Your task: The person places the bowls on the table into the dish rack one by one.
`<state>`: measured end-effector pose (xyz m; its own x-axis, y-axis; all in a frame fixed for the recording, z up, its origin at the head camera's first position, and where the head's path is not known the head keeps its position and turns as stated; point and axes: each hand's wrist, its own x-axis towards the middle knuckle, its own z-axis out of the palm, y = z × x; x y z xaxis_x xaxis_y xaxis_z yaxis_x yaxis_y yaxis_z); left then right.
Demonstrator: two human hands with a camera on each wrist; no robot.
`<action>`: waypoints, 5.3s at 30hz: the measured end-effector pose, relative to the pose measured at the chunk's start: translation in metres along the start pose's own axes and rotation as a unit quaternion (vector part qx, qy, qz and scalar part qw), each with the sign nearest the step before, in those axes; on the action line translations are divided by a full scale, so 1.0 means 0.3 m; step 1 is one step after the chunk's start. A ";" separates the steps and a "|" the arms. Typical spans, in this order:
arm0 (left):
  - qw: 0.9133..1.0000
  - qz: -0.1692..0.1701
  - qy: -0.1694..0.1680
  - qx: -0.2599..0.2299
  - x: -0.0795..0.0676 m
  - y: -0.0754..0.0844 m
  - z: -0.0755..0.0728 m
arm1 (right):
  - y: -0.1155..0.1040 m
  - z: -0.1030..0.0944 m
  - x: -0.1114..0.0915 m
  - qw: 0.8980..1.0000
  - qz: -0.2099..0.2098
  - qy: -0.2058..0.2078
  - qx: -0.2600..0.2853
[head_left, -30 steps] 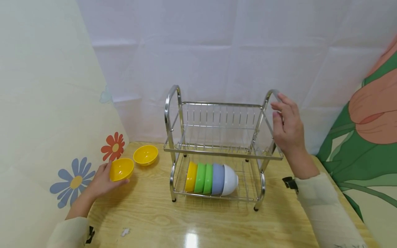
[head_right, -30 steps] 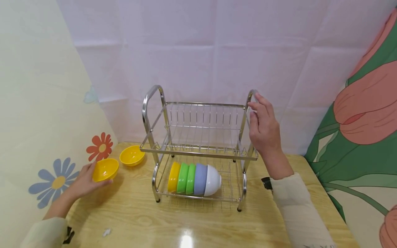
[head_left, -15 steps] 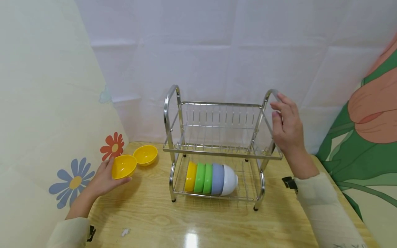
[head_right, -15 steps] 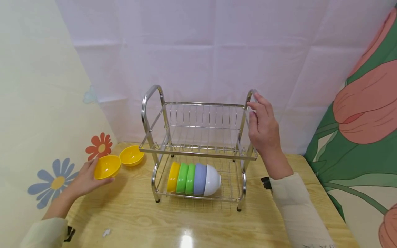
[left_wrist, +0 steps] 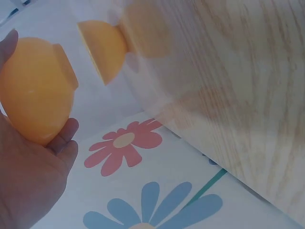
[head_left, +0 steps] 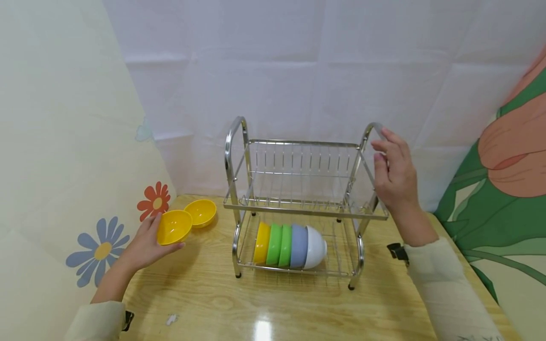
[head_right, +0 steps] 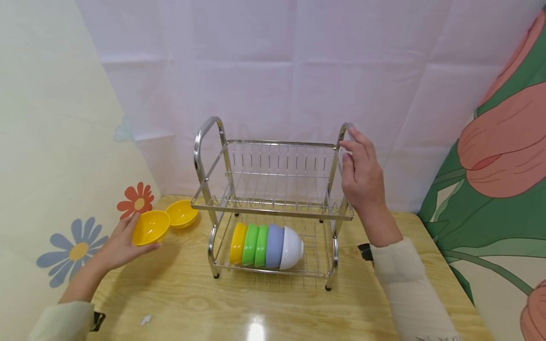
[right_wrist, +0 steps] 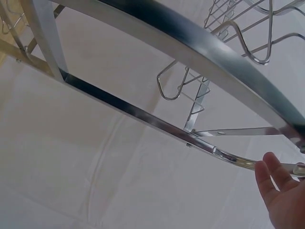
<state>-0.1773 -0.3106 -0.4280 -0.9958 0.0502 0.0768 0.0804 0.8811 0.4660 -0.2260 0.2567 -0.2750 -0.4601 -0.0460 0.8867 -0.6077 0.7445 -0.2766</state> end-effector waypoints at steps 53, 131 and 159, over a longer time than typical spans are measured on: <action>0.994 0.103 0.040 0.001 -0.062 0.250 -0.022 | 0.008 0.015 -0.006 1.000 -0.018 0.022 -0.012; 0.975 0.220 0.008 0.010 -0.134 0.606 0.050 | -0.239 -0.135 -0.160 0.997 -0.048 0.032 0.052; 0.965 0.262 -0.014 -0.020 -0.127 0.707 0.121 | -0.352 0.096 -0.514 0.974 0.089 -0.070 0.196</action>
<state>-0.1239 -0.1086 -0.3641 -0.8190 0.4971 0.2866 0.5738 0.7127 0.4036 -0.1094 0.1658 -0.3933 -0.6481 -0.0499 0.7599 -0.6978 0.4384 -0.5664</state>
